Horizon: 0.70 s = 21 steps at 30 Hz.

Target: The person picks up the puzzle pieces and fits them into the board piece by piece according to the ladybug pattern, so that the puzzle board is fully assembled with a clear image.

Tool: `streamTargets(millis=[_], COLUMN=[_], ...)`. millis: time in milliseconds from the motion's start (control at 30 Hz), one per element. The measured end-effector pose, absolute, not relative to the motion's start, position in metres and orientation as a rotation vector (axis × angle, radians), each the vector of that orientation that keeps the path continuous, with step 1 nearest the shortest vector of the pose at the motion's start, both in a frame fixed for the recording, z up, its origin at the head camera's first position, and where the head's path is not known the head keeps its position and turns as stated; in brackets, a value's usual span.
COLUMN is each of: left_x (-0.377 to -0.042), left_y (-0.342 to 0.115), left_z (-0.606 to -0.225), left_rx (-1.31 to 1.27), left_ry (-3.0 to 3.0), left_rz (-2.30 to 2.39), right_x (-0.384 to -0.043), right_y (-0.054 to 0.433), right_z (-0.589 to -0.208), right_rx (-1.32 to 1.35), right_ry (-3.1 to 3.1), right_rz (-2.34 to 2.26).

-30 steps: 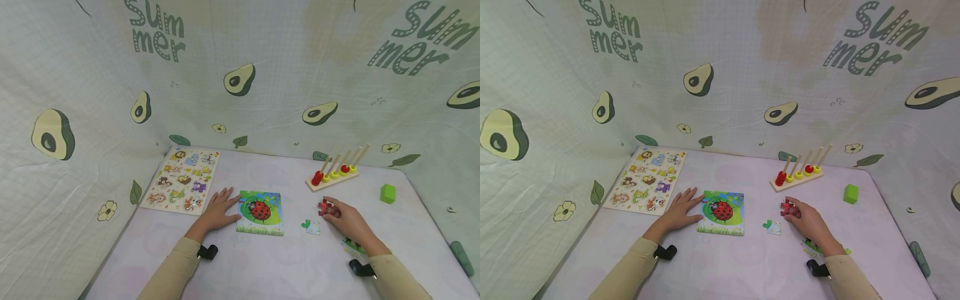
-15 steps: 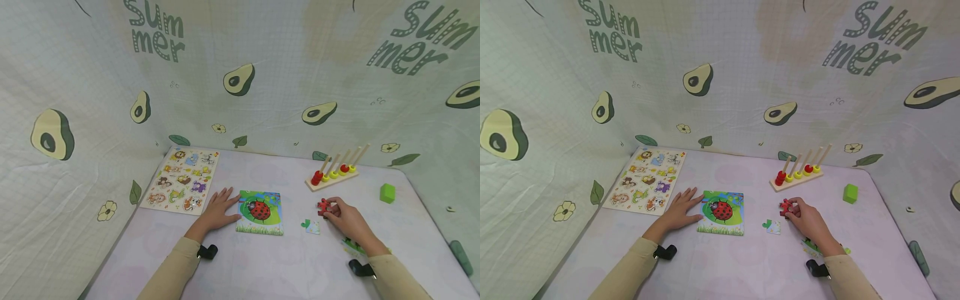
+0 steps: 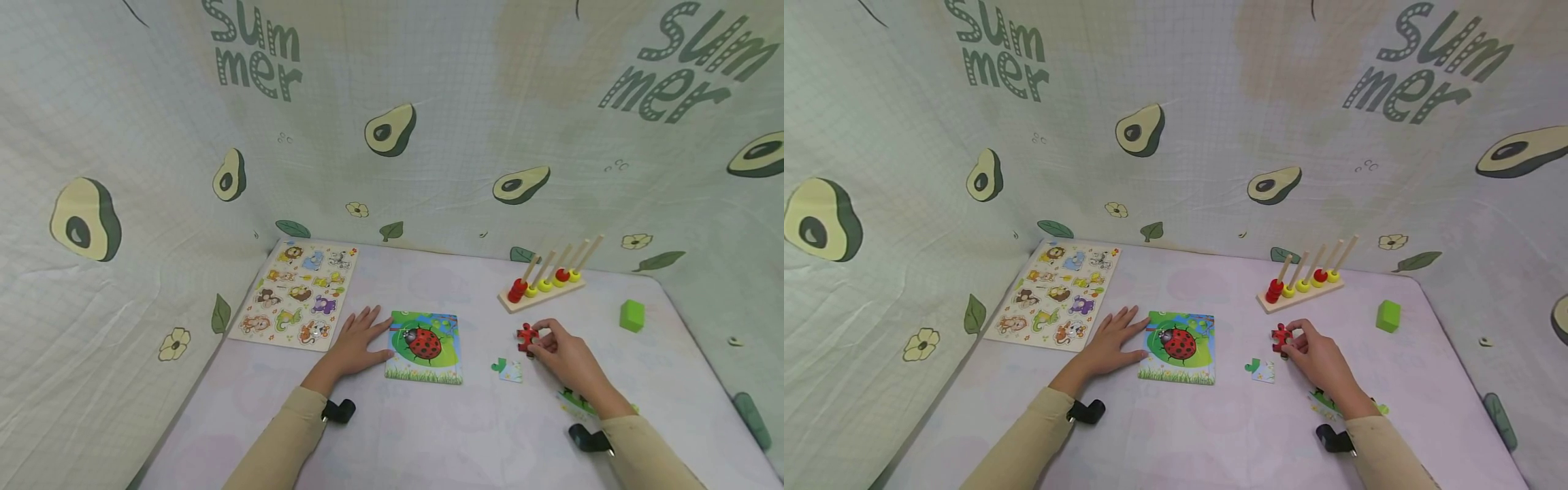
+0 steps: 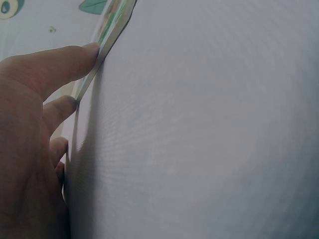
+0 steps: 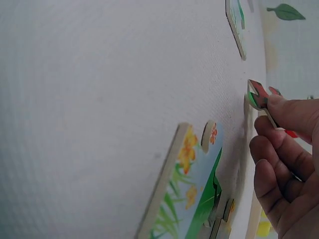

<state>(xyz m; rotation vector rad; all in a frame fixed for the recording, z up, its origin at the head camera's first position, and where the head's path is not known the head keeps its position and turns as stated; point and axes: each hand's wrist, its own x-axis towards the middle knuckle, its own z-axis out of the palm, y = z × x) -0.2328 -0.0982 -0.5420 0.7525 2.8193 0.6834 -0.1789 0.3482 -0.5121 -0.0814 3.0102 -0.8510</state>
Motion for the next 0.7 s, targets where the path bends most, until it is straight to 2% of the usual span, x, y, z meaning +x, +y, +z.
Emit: streamTargets(millis=[700], left_x=[-0.232], left_y=[-0.098], left_z=[-0.541], left_rx=[0.745], left_ry=[2.816], left_rz=[0.680], right_x=[-0.178], right_y=[0.328], right_z=[-0.506], right_rx=[-0.131], right_ry=[2.981], right_rz=[-0.992])
